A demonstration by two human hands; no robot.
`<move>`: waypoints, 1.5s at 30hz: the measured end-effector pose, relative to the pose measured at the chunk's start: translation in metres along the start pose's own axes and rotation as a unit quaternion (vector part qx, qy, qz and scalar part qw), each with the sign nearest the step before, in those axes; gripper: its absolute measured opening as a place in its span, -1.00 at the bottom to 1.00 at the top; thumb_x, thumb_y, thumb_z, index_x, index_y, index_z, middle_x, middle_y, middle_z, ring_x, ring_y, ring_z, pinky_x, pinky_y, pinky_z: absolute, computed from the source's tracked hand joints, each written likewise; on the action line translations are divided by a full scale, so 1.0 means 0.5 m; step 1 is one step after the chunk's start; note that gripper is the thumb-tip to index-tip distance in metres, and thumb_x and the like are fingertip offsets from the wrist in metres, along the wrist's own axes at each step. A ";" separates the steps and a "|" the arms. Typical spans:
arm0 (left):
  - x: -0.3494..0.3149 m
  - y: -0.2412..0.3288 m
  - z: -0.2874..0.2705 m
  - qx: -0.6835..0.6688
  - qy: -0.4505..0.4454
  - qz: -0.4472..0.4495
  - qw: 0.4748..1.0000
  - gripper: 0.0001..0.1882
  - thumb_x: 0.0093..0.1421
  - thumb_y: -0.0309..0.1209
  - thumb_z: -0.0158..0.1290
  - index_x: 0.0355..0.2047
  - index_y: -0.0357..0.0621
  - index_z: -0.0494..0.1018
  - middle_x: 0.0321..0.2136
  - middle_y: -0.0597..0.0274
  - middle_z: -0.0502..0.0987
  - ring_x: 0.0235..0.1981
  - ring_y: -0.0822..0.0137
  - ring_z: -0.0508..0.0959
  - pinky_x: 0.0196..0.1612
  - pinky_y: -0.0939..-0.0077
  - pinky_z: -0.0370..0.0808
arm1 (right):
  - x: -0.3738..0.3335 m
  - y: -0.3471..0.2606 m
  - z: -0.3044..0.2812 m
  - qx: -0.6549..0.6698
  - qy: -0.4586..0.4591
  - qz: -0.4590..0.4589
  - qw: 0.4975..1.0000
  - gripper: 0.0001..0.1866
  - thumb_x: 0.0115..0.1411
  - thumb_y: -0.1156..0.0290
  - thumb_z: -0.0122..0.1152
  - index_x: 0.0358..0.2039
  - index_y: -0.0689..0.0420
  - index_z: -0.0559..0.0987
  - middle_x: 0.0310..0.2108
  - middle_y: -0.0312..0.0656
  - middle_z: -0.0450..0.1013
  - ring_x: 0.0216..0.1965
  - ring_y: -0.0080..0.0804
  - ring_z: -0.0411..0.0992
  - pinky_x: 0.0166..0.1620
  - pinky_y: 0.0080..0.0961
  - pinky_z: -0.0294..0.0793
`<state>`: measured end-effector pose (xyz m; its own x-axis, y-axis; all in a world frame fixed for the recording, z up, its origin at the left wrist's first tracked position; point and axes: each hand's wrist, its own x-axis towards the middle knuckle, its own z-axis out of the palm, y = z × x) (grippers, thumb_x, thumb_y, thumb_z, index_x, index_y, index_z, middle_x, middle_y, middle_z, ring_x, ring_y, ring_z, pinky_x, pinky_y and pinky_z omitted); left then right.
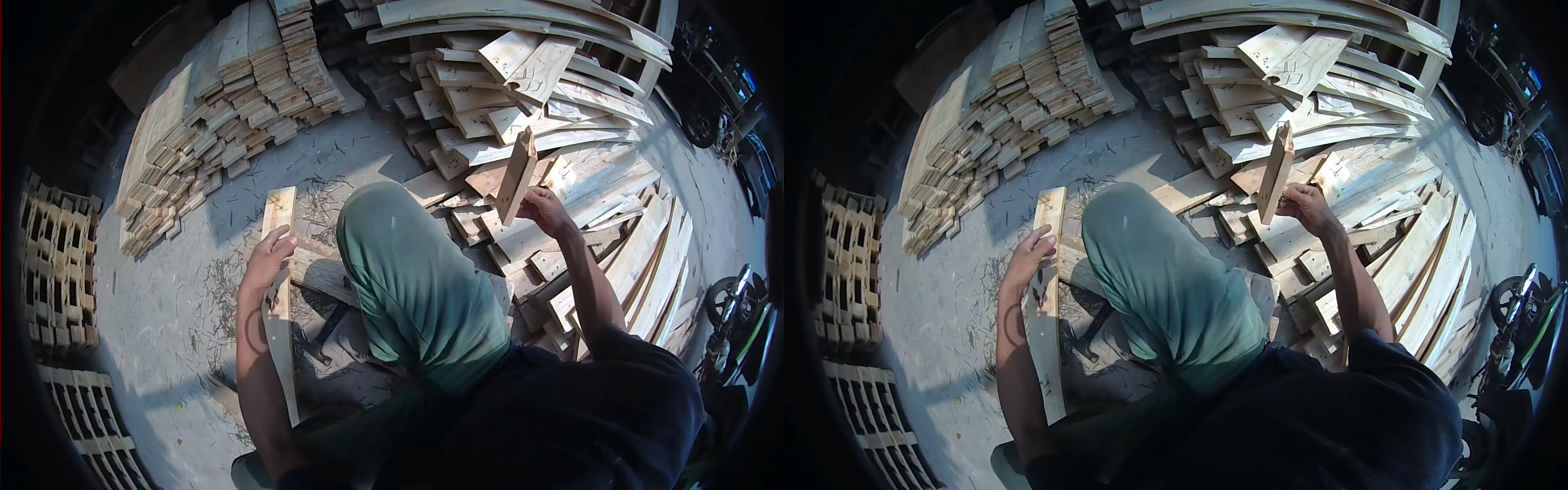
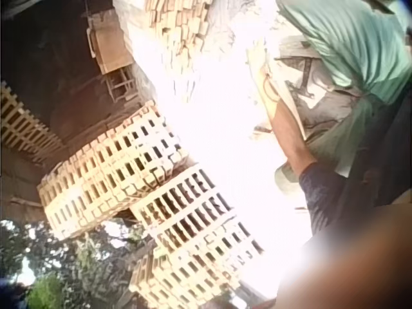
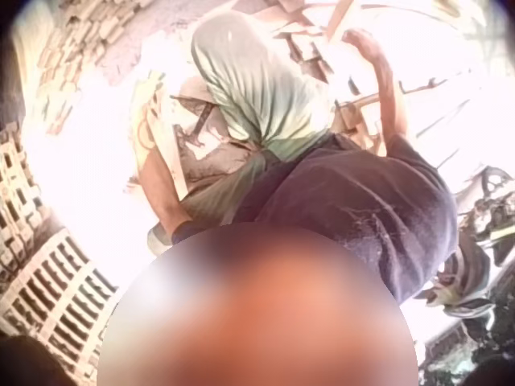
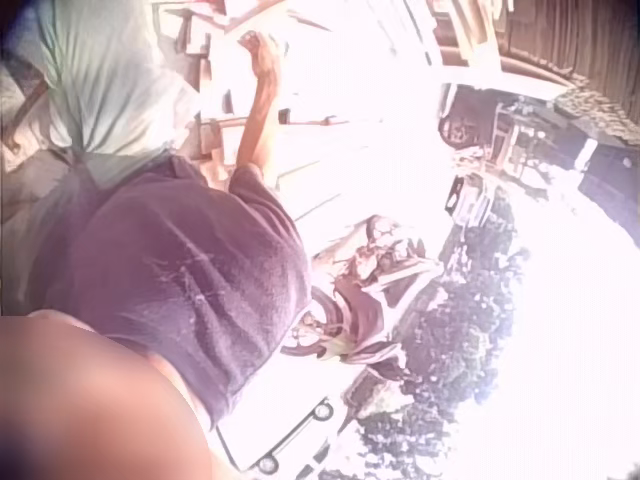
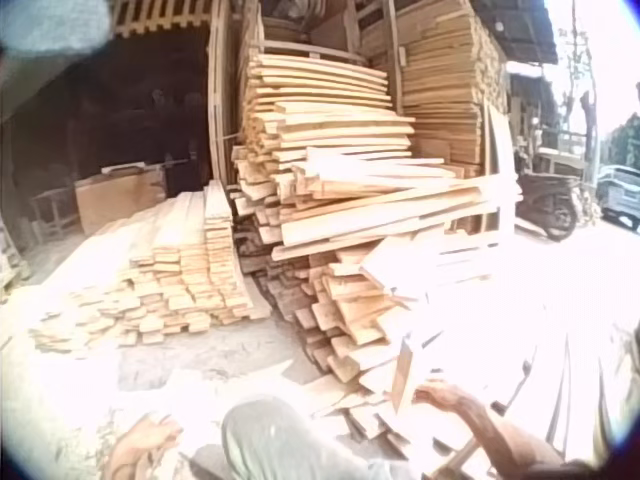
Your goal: Use a crowbar to pry apart wooden boards from a pallet or stack.
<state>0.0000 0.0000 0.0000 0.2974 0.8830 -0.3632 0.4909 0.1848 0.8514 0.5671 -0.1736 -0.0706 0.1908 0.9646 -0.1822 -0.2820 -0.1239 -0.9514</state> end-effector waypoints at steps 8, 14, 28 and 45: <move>-0.039 -0.051 0.020 -0.036 -0.026 -0.003 0.999 -0.29 0.19 -0.09 0.14 0.21 -0.27 0.23 0.04 -0.12 0.45 0.04 0.21 0.45 0.06 0.40 0.35 | 0.125 0.042 0.264 -0.087 -0.135 0.070 0.985 -0.78 0.23 0.29 0.21 -0.34 0.22 0.57 -0.37 -0.24 0.51 -0.33 -0.49 0.54 -0.11 -0.47 0.59; -0.074 -0.136 0.030 -0.061 -0.020 -0.043 0.997 -0.28 0.20 -0.08 0.12 0.23 -0.27 0.19 0.04 -0.08 0.44 0.04 0.25 0.45 0.05 0.46 0.36 | 0.223 0.136 0.454 -0.359 -0.195 -0.056 0.911 -0.73 0.17 0.28 0.27 -0.43 0.29 0.62 -0.54 -0.19 0.54 -0.48 -0.45 0.50 -0.35 -0.48 0.47; -0.025 -0.247 0.096 0.126 0.160 0.100 0.974 -0.27 0.11 -0.25 0.17 0.19 -0.40 0.18 0.06 -0.26 0.33 0.08 -0.03 0.37 0.12 0.21 0.30 | 0.272 0.278 0.752 -0.438 -0.328 -0.268 0.793 -0.77 0.03 0.37 0.24 -0.38 0.29 0.55 -0.38 0.15 0.49 -0.25 0.11 0.48 -0.16 -0.15 0.49; -0.004 -0.356 0.201 0.248 0.191 0.083 0.946 0.10 -0.11 -0.09 0.32 0.31 -0.25 -0.06 0.21 -0.22 0.16 0.06 -0.24 0.35 0.06 0.05 0.37 | 0.044 0.325 0.466 -0.534 -0.247 0.067 0.806 -0.44 0.23 -0.12 0.02 -0.23 0.22 0.53 -0.32 0.12 0.49 -0.21 0.13 0.46 -0.12 -0.12 0.41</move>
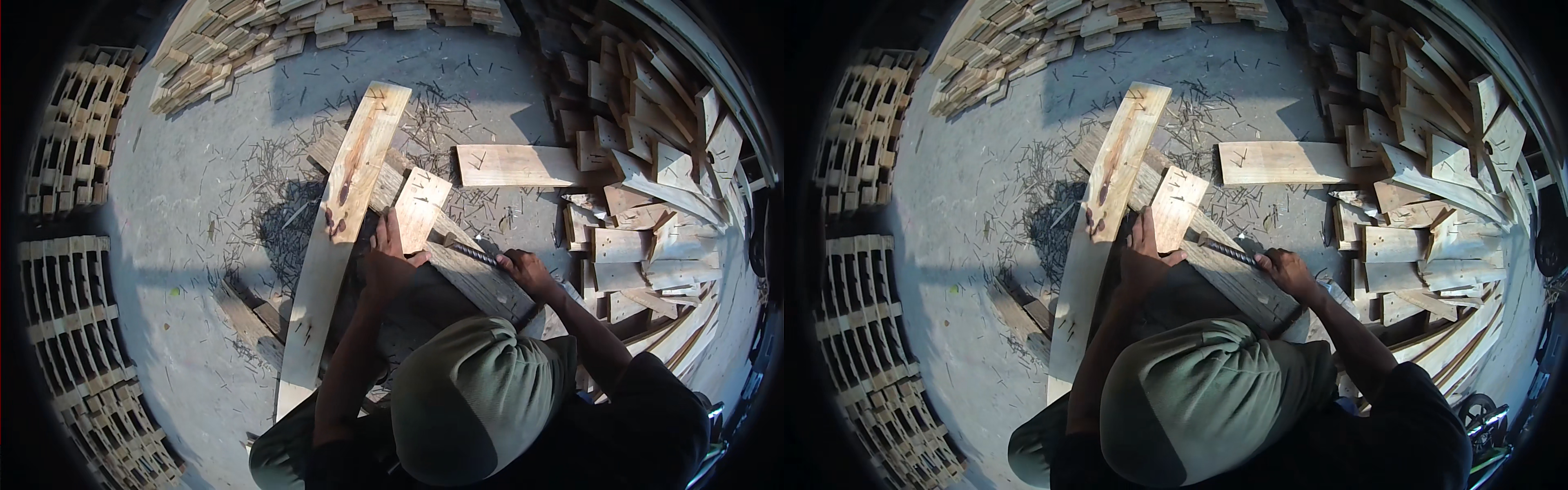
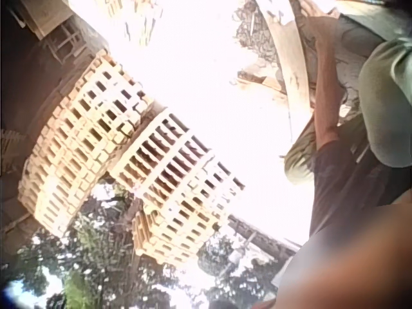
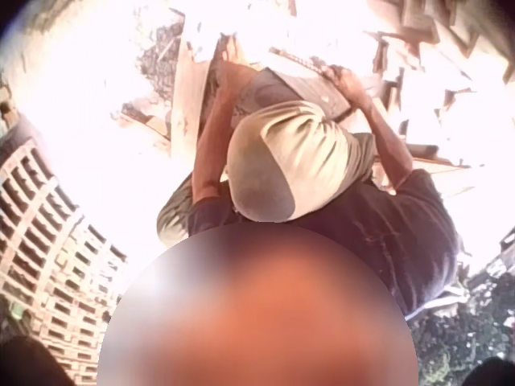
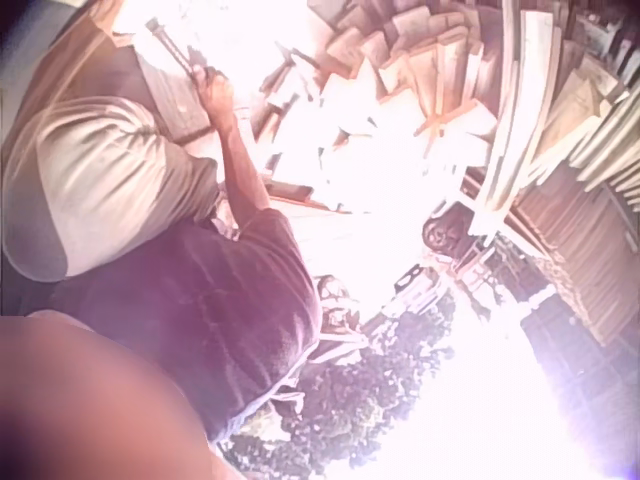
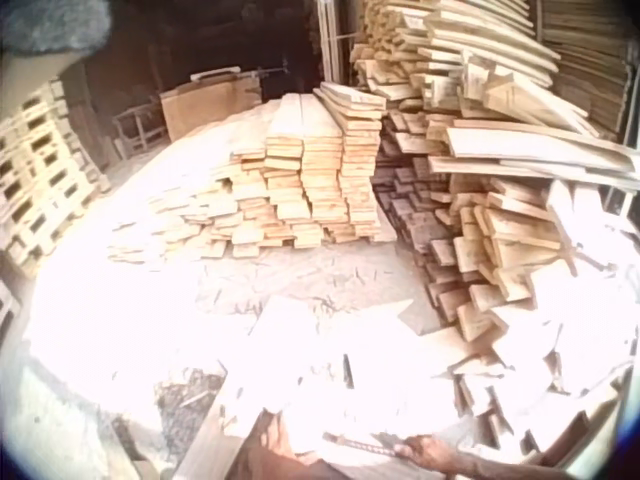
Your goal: Use a crowbar to pry apart wooden boards from a pallet or stack.
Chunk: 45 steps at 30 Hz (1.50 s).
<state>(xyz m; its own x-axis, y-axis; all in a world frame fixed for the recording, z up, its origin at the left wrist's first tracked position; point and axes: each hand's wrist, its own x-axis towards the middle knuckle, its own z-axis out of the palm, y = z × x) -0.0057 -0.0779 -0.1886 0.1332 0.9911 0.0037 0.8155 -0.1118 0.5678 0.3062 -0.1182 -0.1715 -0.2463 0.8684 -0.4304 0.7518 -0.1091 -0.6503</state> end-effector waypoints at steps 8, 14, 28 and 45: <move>-0.007 -0.016 0.006 0.037 -0.026 -0.067 0.997 0.17 -0.25 -0.15 0.34 0.29 -0.30 -0.06 -0.04 -0.18 0.34 -0.10 -0.18 0.42 -0.04 0.05 0.42 | -0.012 0.000 0.014 -0.103 -0.017 0.020 0.994 -0.46 0.18 -0.13 0.10 -0.29 0.19 0.49 -0.44 0.12 0.47 -0.33 0.12 0.48 -0.26 -0.08 0.41; -0.014 -0.020 -0.010 0.077 -0.061 -0.034 0.995 0.16 -0.28 -0.11 0.35 0.28 -0.25 0.00 -0.11 -0.12 0.36 -0.11 -0.11 0.43 -0.10 0.03 0.43 | -0.027 -0.002 -0.047 0.057 -0.040 0.019 0.997 -0.51 0.20 -0.02 0.13 -0.09 0.14 0.43 -0.52 0.02 0.43 -0.50 -0.19 0.45 -0.38 -0.25 0.42; 0.005 -0.035 0.005 -0.087 -0.041 -0.105 0.990 -0.17 0.13 0.05 0.09 0.25 -0.23 0.12 0.01 -0.24 0.38 0.00 -0.19 0.42 0.04 0.09 0.37 | 0.046 0.054 -0.098 0.500 -0.033 0.124 0.857 -0.67 0.30 0.39 -0.20 -0.03 0.19 0.47 -0.45 -0.15 0.50 -0.49 -0.44 0.46 -0.37 -0.51 0.46; 0.027 -0.032 0.047 0.046 0.007 -0.186 0.981 -0.51 0.34 -0.02 -0.23 -0.29 -0.22 0.45 -0.38 -0.23 0.55 -0.31 -0.20 0.56 -0.22 -0.03 0.47 | 0.157 0.132 -0.087 -0.218 0.017 -0.158 0.963 -0.63 0.27 0.12 -0.02 -0.23 0.24 0.35 -0.25 0.15 0.39 -0.16 0.03 0.38 -0.10 -0.09 0.31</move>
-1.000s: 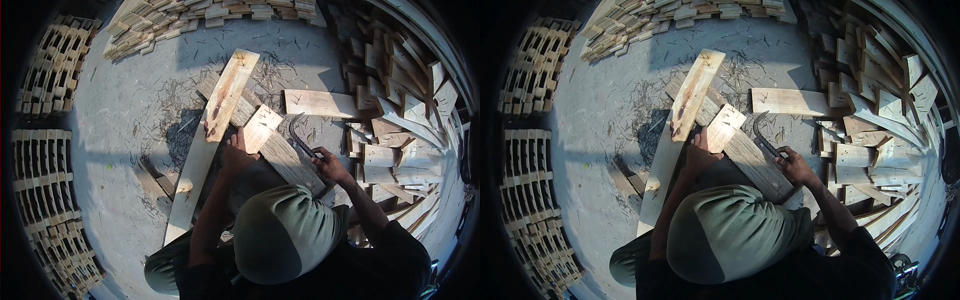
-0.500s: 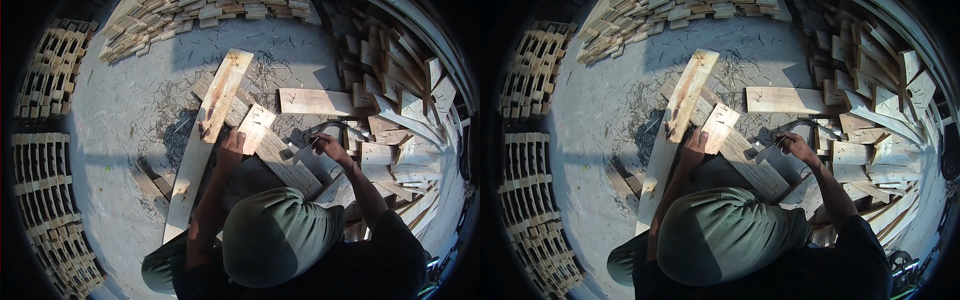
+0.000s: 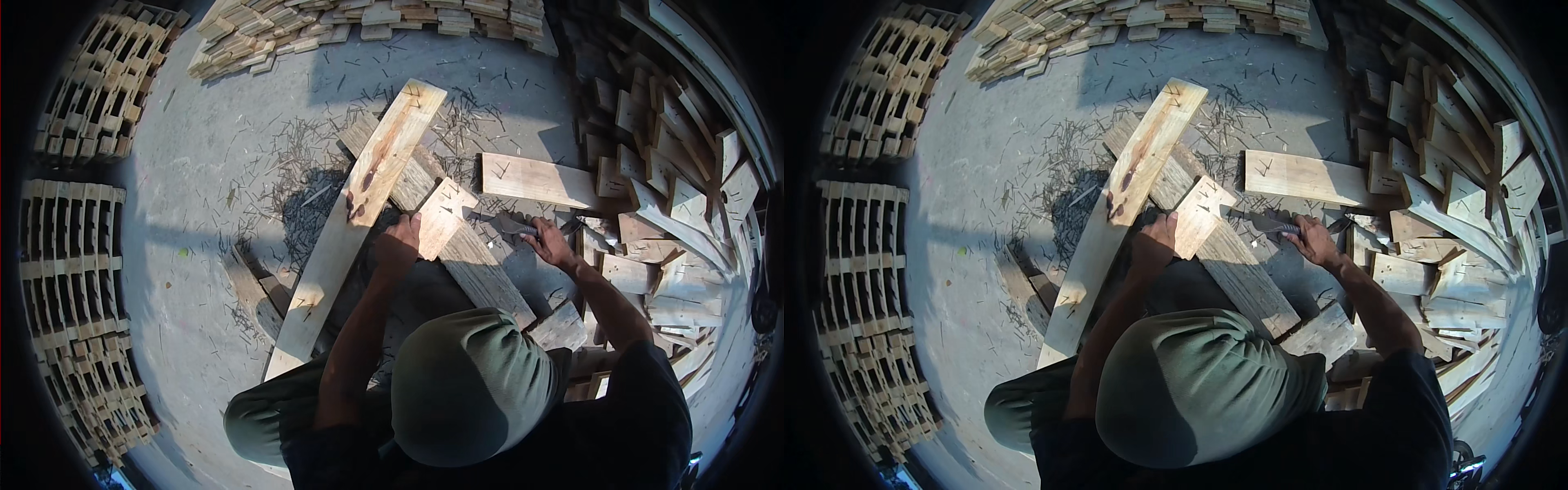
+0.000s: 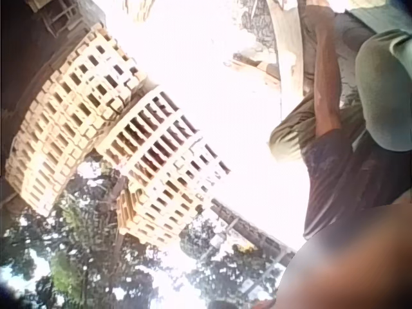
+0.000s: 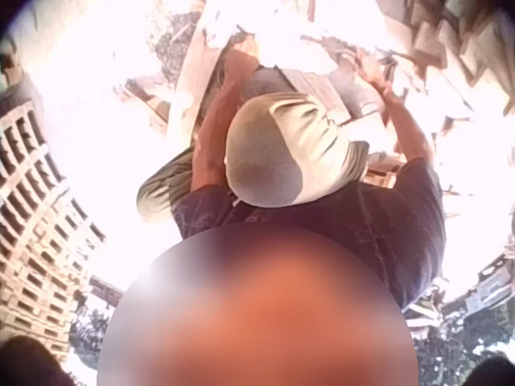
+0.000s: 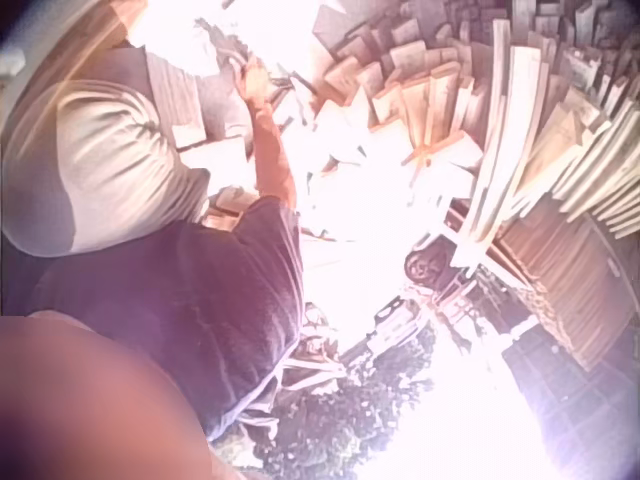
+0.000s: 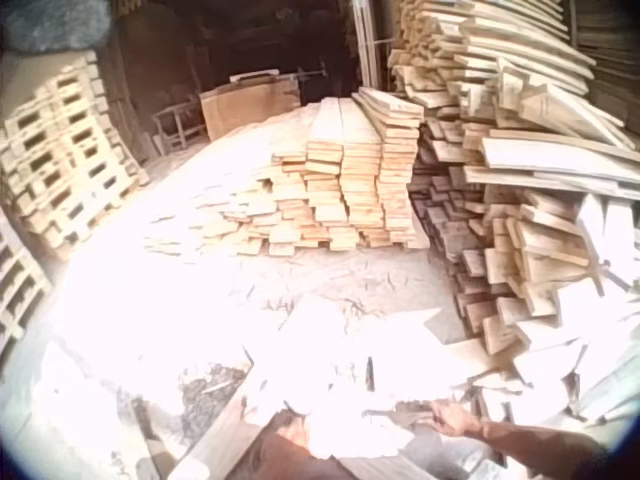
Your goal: Use a crowbar to pry apart wooden boards from a pallet or stack.
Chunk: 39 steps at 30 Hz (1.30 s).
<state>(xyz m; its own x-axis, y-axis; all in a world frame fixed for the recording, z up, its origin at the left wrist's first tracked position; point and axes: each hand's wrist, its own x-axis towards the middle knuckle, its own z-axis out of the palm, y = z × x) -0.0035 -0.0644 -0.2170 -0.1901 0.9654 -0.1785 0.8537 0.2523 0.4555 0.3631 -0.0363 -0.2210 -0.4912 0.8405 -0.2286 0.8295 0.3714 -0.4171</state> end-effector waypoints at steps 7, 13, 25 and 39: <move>-0.015 0.034 0.021 -0.004 0.013 -0.060 0.998 -0.51 0.30 -0.02 -0.12 -0.12 -0.28 0.30 -0.48 -0.21 0.56 -0.41 -0.20 0.58 -0.32 0.00 0.50 | -0.047 -0.183 -0.065 0.208 0.140 0.213 0.944 -0.54 0.34 -0.01 -0.08 -0.32 0.22 0.28 -0.68 0.09 0.34 -0.62 0.11 0.37 -0.50 -0.10 0.29; 0.013 0.065 0.013 -0.060 0.067 -0.026 0.996 -0.38 0.24 0.05 -0.05 -0.05 -0.32 0.16 -0.30 -0.29 0.51 -0.34 -0.26 0.55 -0.27 0.00 0.50 | -0.046 -0.225 -0.074 0.090 0.109 0.166 0.976 -0.61 0.34 0.10 -0.05 -0.33 0.23 0.32 -0.63 0.17 0.39 -0.52 0.28 0.40 -0.48 -0.01 0.32; 0.005 0.093 0.005 -0.079 0.011 -0.100 0.992 -0.15 0.17 0.18 -0.03 0.06 -0.43 0.08 -0.23 -0.39 0.49 -0.23 -0.27 0.53 -0.18 -0.01 0.47 | 0.008 -0.232 -0.116 -0.030 0.013 0.134 0.990 -0.63 0.37 0.09 -0.15 -0.27 0.21 0.31 -0.62 0.20 0.43 -0.53 0.25 0.45 -0.47 0.06 0.40; 0.011 0.006 0.043 -0.093 0.020 -0.115 0.989 0.06 0.07 0.33 -0.03 0.11 -0.54 0.04 -0.42 -0.34 0.55 -0.32 -0.21 0.59 -0.23 0.07 0.52 | 0.008 -0.227 -0.070 -0.035 0.033 0.114 0.992 -0.57 0.36 0.01 -0.20 -0.29 0.19 0.31 -0.68 0.20 0.40 -0.57 0.27 0.43 -0.46 0.09 0.42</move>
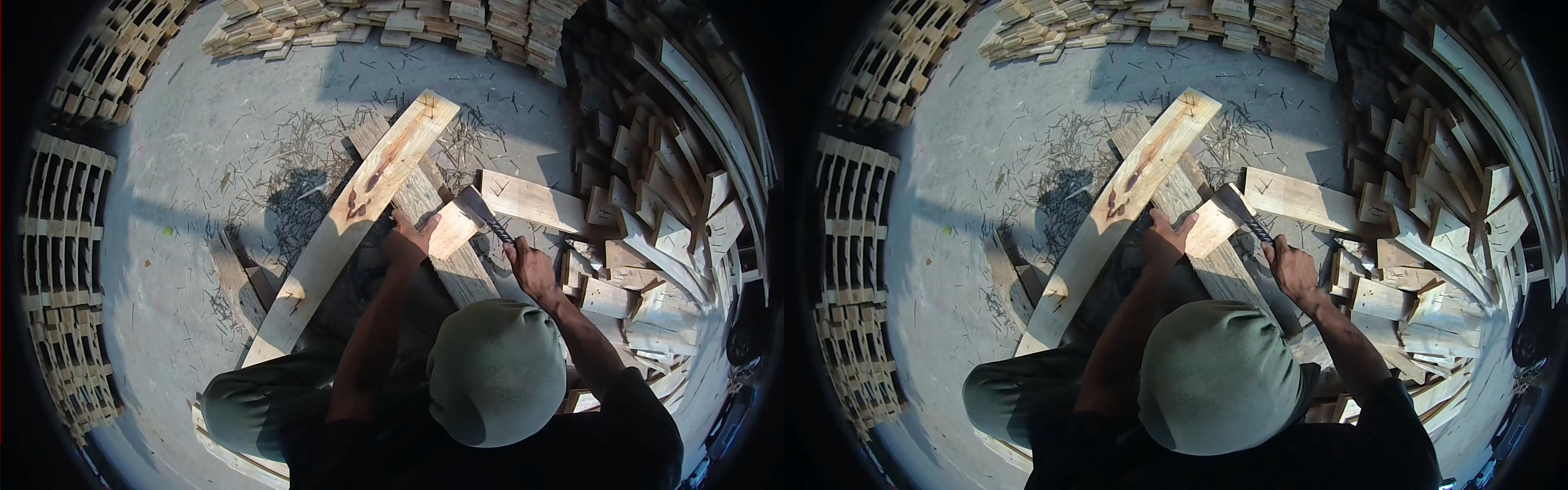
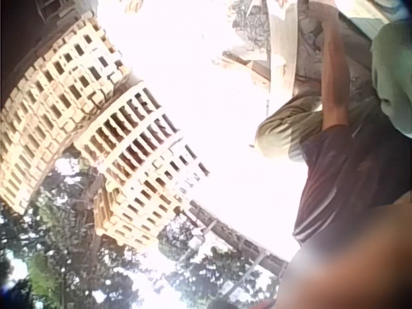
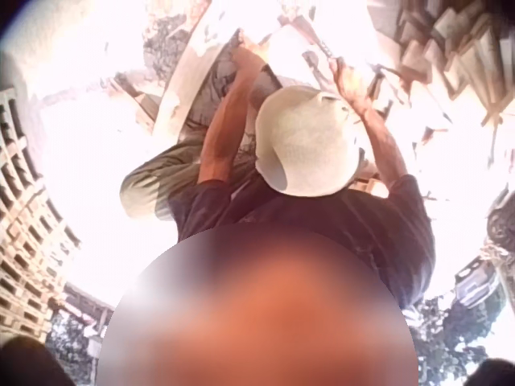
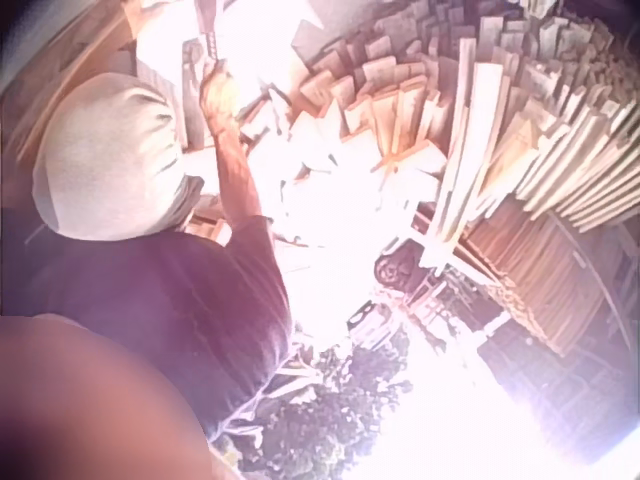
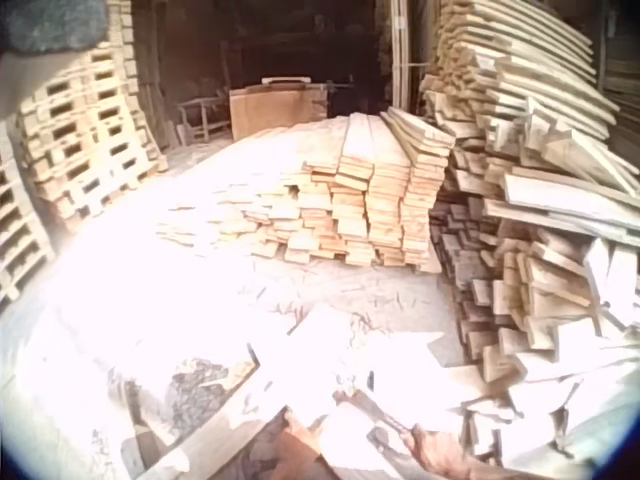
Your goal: Use a crowbar to pry apart wooden boards from a pallet or stack.
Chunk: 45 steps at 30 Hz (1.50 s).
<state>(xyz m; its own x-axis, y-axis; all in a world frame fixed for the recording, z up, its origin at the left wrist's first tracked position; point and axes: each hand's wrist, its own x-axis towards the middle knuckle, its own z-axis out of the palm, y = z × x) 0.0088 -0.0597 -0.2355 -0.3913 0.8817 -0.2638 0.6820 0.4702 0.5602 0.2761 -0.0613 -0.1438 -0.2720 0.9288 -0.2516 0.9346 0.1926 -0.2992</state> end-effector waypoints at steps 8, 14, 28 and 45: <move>-0.030 0.079 -0.026 -0.051 0.011 0.008 0.999 -0.13 0.07 0.29 0.03 -0.11 -0.39 0.17 -0.41 -0.37 0.54 -0.29 -0.19 0.59 -0.26 0.06 0.51 | 0.006 0.058 0.009 -0.006 0.001 0.013 1.000 -0.61 0.35 0.07 -0.13 -0.28 0.22 0.30 -0.64 0.22 0.41 -0.57 0.25 0.43 -0.50 0.04 0.40; -0.024 0.018 -0.023 0.007 -0.043 -0.060 0.997 -0.12 0.05 0.37 -0.05 -0.22 -0.40 0.53 -0.40 -0.24 0.58 -0.27 -0.13 0.60 -0.16 0.15 0.52 | -0.021 -0.036 -0.069 0.086 0.074 -0.009 0.994 -0.65 0.36 0.11 -0.10 -0.32 0.19 0.30 -0.71 0.17 0.37 -0.62 0.27 0.39 -0.53 0.05 0.35; -0.029 0.034 -0.021 0.009 -0.019 -0.042 0.999 -0.06 0.01 0.42 -0.07 -0.27 -0.42 0.57 -0.37 -0.29 0.56 -0.24 -0.11 0.60 -0.14 0.17 0.51 | -0.066 -0.008 -0.071 0.087 0.121 -0.056 0.987 -0.67 0.32 0.14 -0.03 -0.30 0.19 0.31 -0.71 0.10 0.39 -0.63 0.20 0.42 -0.53 0.01 0.38; -0.025 0.038 -0.015 0.028 -0.041 -0.059 0.997 -0.07 -0.02 0.41 -0.02 -0.38 -0.46 0.57 -0.44 -0.27 0.57 -0.28 -0.12 0.61 -0.18 0.17 0.52 | -0.052 0.047 -0.016 -0.057 0.027 -0.008 0.998 -0.63 0.32 0.10 -0.03 -0.31 0.21 0.33 -0.65 0.16 0.43 -0.55 0.19 0.47 -0.48 0.00 0.45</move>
<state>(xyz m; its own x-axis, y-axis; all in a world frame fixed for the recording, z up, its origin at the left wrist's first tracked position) 0.0221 -0.0620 -0.2157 -0.4204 0.8193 -0.3900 0.6679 0.5703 0.4781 0.3070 -0.0786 -0.1369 -0.2774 0.9404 -0.1966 0.9510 0.2396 -0.1957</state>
